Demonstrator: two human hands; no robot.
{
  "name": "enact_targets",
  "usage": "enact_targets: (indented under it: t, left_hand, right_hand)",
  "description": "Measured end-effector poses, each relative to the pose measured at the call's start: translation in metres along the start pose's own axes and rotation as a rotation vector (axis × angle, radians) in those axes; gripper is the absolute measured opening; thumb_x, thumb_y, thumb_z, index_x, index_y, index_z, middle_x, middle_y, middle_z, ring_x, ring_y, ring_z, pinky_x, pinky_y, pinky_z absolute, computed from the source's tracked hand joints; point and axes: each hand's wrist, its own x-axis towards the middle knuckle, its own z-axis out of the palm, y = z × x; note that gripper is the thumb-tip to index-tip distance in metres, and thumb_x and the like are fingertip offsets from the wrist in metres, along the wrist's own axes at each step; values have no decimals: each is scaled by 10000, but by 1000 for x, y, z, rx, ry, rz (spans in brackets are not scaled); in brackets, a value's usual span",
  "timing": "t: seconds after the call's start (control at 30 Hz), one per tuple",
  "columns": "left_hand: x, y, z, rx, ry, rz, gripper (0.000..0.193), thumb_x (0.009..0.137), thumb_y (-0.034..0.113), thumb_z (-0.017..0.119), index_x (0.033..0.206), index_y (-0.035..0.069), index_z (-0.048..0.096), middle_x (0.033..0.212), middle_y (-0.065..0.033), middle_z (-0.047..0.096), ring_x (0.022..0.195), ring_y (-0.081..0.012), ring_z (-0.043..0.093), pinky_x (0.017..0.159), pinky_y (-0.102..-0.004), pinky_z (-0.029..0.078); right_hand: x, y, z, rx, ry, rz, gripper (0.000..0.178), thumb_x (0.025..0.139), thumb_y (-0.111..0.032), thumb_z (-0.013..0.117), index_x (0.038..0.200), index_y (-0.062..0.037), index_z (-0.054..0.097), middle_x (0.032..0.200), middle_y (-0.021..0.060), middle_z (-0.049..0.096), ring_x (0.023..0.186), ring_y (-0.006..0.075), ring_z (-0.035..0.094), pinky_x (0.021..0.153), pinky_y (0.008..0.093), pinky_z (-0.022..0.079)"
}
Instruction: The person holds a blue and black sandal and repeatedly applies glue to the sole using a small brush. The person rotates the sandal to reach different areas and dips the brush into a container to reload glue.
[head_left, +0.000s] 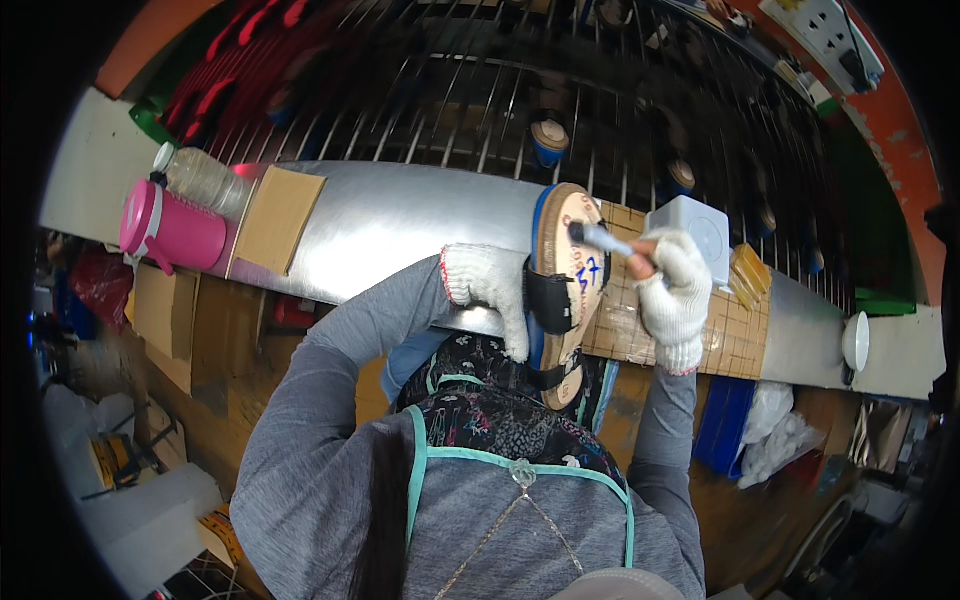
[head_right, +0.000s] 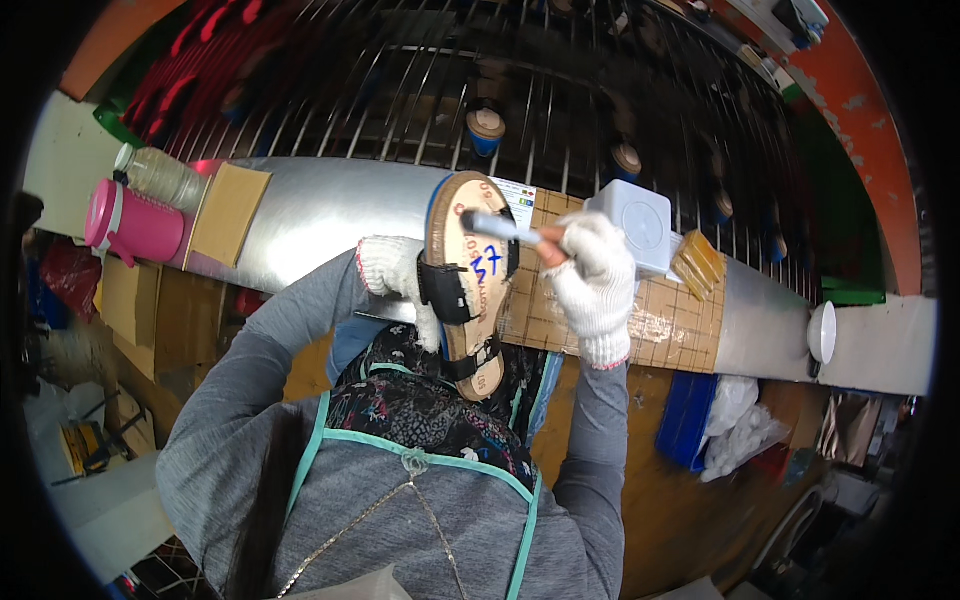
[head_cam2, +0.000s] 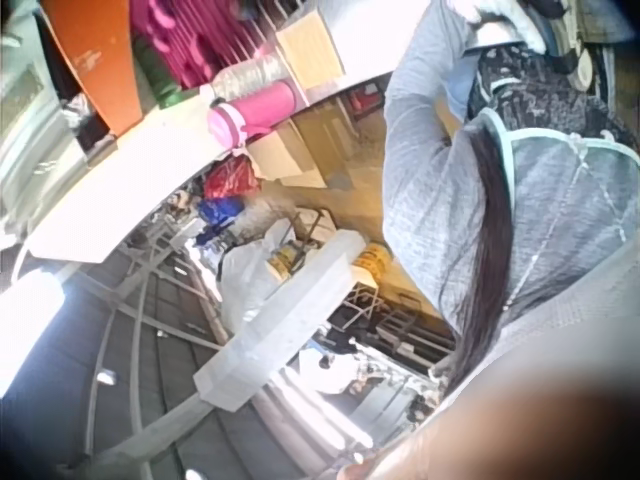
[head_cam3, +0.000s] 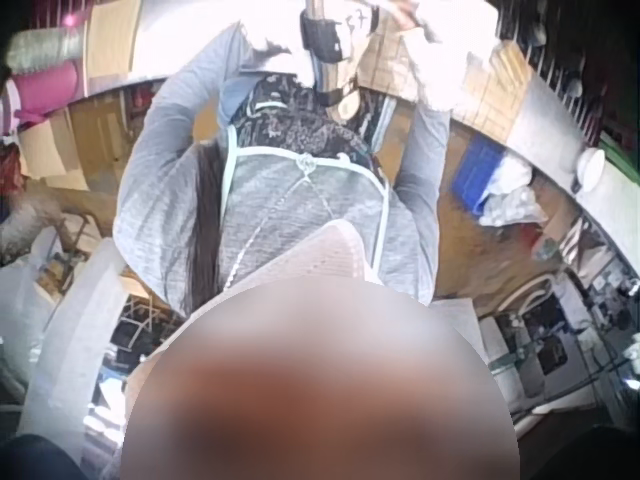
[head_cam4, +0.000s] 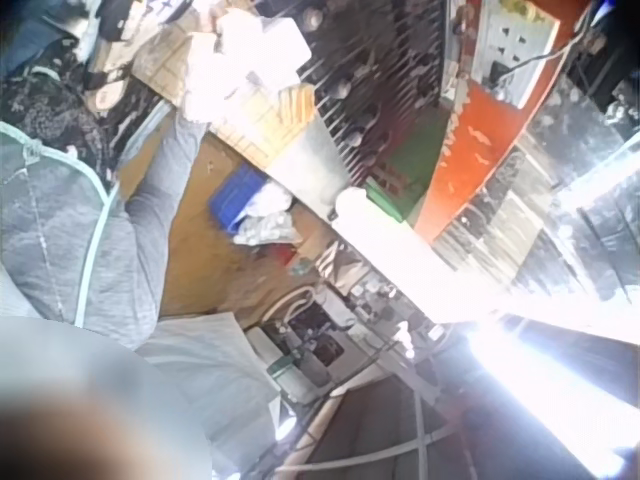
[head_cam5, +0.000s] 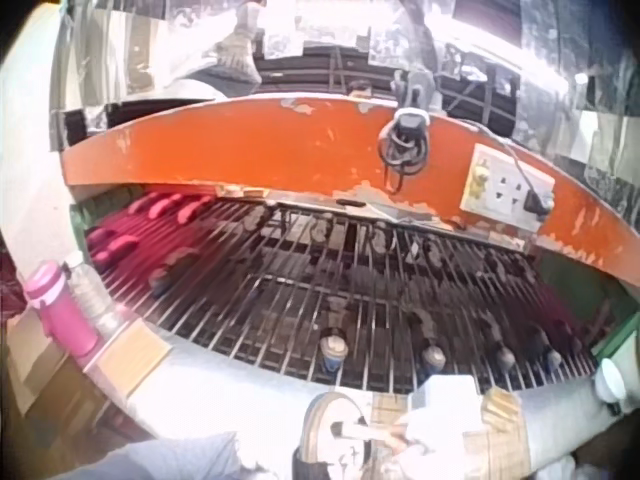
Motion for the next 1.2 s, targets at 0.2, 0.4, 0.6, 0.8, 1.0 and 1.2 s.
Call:
enact_targets:
  t: [0.2, 0.4, 0.6, 0.8, 1.0, 1.2]
  left_hand:
    - [-7, -18, -6, -143, 139, -90, 764, 501, -72, 919, 1220, -5, 670, 1129, -166, 731, 1056, -243, 697, 902, -355, 590]
    - [12, -62, -2, -766, 301, 461, 948, 865, 700, 622, 1499, 35, 392, 1289, -191, 627, 1108, -296, 673, 965, -490, 576]
    - [30, -96, -7, -813, 782, 499, 780, 964, 668, 440, 1493, 95, 423, 1302, -175, 619, 1116, -282, 671, 942, -437, 597]
    - [13, -91, -15, -914, 616, 591, 909, 910, 790, 440, 1488, 89, 426, 1282, -179, 630, 1075, -280, 692, 878, -436, 624]
    - [8, -62, -8, -666, 551, 595, 1034, 853, 865, 398, 1512, 68, 391, 1353, -168, 601, 1151, -260, 660, 929, -403, 601]
    - [16, -37, 25, -538, 558, 411, 1040, 793, 823, 594, 1492, 68, 435, 1376, -148, 598, 1167, -224, 648, 968, -389, 574]
  right_hand:
    - [-81, 5, -36, -74, 16, 255, 162, 823, -166, 779, 886, -20, 747, 833, 89, 646, 731, 220, 596, 655, 338, 448]
    - [-144, 28, -65, -602, 151, 576, 106, 860, -179, 748, 865, -78, 717, 867, 66, 660, 760, 234, 629, 675, 377, 424]
    - [-144, 41, -56, -937, 137, 422, 120, 823, -201, 759, 882, -114, 703, 885, 81, 656, 833, 282, 625, 760, 408, 397]
    - [-151, 49, -68, -702, 18, 609, 130, 874, -227, 736, 947, -120, 719, 811, 44, 651, 762, 237, 615, 760, 376, 417]
    - [-149, 49, -57, 303, 264, 927, 229, 951, -197, 701, 1042, 13, 711, 774, -14, 623, 716, 47, 514, 612, 214, 385]
    - [-88, -5, -24, -13, 309, 392, 151, 852, -56, 767, 986, 9, 742, 860, 38, 637, 772, 110, 560, 652, 259, 433]
